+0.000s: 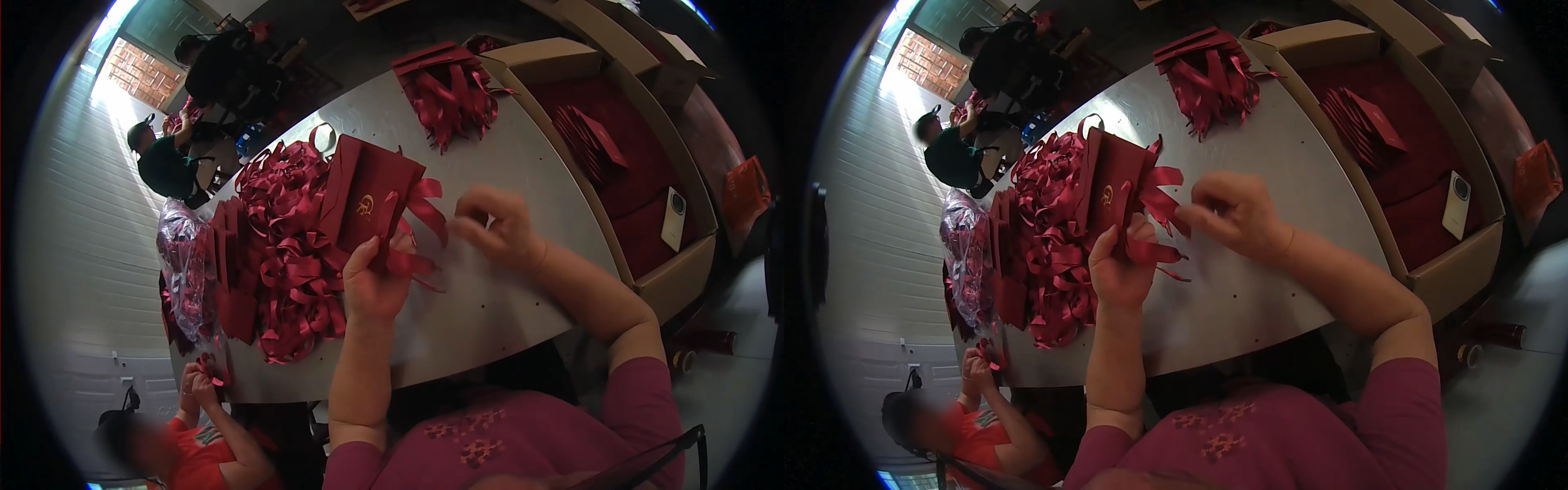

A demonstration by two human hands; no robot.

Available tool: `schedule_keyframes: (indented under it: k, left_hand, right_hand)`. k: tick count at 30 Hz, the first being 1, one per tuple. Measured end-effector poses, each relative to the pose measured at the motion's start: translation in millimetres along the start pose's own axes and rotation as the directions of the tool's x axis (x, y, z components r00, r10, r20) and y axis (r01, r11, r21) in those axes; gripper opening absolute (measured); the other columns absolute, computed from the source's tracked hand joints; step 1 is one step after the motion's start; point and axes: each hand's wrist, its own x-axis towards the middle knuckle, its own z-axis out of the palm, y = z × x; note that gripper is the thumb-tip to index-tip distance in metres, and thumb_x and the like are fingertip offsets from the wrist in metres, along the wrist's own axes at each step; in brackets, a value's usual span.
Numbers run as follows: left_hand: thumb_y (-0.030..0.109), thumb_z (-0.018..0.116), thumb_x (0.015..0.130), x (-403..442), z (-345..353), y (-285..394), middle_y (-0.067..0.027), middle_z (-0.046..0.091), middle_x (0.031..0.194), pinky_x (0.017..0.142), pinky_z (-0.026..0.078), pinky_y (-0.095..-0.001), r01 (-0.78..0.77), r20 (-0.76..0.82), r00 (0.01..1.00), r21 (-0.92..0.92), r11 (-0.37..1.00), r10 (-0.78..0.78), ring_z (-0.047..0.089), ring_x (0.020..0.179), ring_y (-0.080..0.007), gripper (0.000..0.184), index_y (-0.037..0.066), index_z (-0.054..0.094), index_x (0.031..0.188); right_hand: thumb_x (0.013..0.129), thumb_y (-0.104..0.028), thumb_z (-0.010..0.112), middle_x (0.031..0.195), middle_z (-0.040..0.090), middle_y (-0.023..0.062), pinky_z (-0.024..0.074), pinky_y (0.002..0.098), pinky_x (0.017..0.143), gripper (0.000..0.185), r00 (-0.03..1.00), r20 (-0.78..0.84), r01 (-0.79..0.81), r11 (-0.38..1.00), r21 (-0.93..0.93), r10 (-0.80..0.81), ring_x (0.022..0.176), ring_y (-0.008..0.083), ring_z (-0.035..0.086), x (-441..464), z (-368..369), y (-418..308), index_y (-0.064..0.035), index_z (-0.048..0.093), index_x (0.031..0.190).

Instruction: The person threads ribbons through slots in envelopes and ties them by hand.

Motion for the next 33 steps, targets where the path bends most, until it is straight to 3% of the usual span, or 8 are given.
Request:
schedule_keyframes:
  k: [2,3,7,11,15,26,28,33]
  left_hand:
    - [0.013,0.054,0.091,0.3,1.8,1.7,-0.0064,0.049,0.094,0.077,0.04,-0.0274,0.009,-0.02,1.0,0.012,1.0,-0.008,0.044,0.082,-0.0152,0.05,-0.002,0.041,0.137]
    - [0.014,0.053,0.092,-1.1,2.8,0.5,-0.0062,0.049,0.093,0.077,0.04,-0.028,0.021,-0.041,0.999,0.025,0.999,-0.02,0.044,0.082,-0.0155,0.048,-0.002,0.042,0.136]
    - [0.016,0.053,0.096,1.0,-8.2,0.7,-0.0096,0.062,0.102,0.082,0.05,-0.0364,0.075,-0.072,0.995,0.039,0.996,-0.072,0.06,0.09,-0.0221,0.037,-0.003,0.051,0.127]
    - [0.006,0.054,0.094,-1.1,27.7,-10.8,-0.0123,0.059,0.128,0.09,0.052,-0.0349,-0.036,-0.152,0.981,0.483,0.875,0.124,0.062,0.108,-0.0238,0.043,0.001,0.045,0.136]
    - [0.001,0.055,0.092,1.3,23.1,-11.7,-0.0122,0.058,0.128,0.099,0.05,-0.035,-0.088,-0.038,0.989,0.633,0.769,0.144,0.06,0.115,-0.0238,0.047,0.0,0.044,0.138]
    - [0.01,0.058,0.093,-1.3,11.4,-11.1,-0.012,0.062,0.123,0.098,0.049,-0.0344,-0.116,-0.005,0.987,0.666,0.737,0.159,0.062,0.112,-0.0222,0.04,-0.002,0.051,0.131]
    - [0.013,0.056,0.096,-2.4,-3.4,-12.3,-0.0123,0.062,0.122,0.096,0.05,-0.0333,-0.058,-0.218,0.94,0.655,0.753,0.262,0.062,0.11,-0.022,0.036,-0.002,0.053,0.129]
    - [0.016,0.056,0.098,1.4,-22.6,-25.7,-0.0042,0.063,0.1,0.082,0.049,-0.0248,-0.174,-0.132,0.918,0.713,0.679,0.373,0.061,0.094,-0.0118,0.03,-0.002,0.055,0.122]
  right_hand:
    - [0.091,-0.017,0.065,0.081,0.058,0.0055,0.0439,0.0281,0.065,0.013,0.939,-0.31,-0.088,0.974,0.211,0.152,0.073,0.0127,0.054,4.7,-1.7,9.3,-0.0033,0.064,0.09]
    - [0.098,-0.017,0.05,0.104,0.059,0.0035,0.0451,0.0259,0.079,0.022,0.946,-0.254,-0.133,0.955,0.264,0.202,0.092,0.0102,0.056,4.2,-4.5,18.4,-0.0023,0.063,0.109]
    - [0.098,-0.025,0.052,0.107,0.059,0.0032,0.0444,0.0251,0.084,0.031,0.92,-0.171,-0.171,0.754,0.634,0.352,0.097,0.0094,0.055,11.2,12.1,8.8,-0.0039,0.059,0.12]
    - [0.092,-0.038,0.062,0.098,0.064,-0.0004,0.0456,0.0228,0.068,0.045,0.743,0.314,-0.631,0.461,0.623,0.592,0.081,0.0077,0.058,7.1,5.6,-2.4,-0.0076,0.057,0.125]
    - [0.093,-0.025,0.065,0.086,0.063,0.0009,0.0429,0.0229,0.054,0.03,0.73,0.242,-0.529,0.304,0.793,0.639,0.066,0.0062,0.055,7.1,9.9,-7.3,-0.0055,0.058,0.115]
    - [0.095,-0.017,0.061,0.089,0.064,0.004,0.0506,0.0251,0.058,0.021,0.771,0.251,-0.573,0.465,0.675,0.586,0.07,0.0105,0.061,5.0,10.4,3.6,-0.0045,0.057,0.111]
    - [0.095,-0.016,0.061,0.089,0.064,0.0044,0.0515,0.0256,0.06,0.021,0.769,0.255,-0.567,0.442,0.695,0.586,0.071,0.0113,0.061,3.7,-0.3,2.4,-0.004,0.057,0.111]
    - [0.097,-0.013,0.057,0.093,0.065,0.0062,0.0544,0.0256,0.062,0.017,0.806,-0.147,-0.282,0.59,0.757,0.574,0.073,0.0118,0.063,24.9,-27.8,6.5,-0.0019,0.057,0.11]
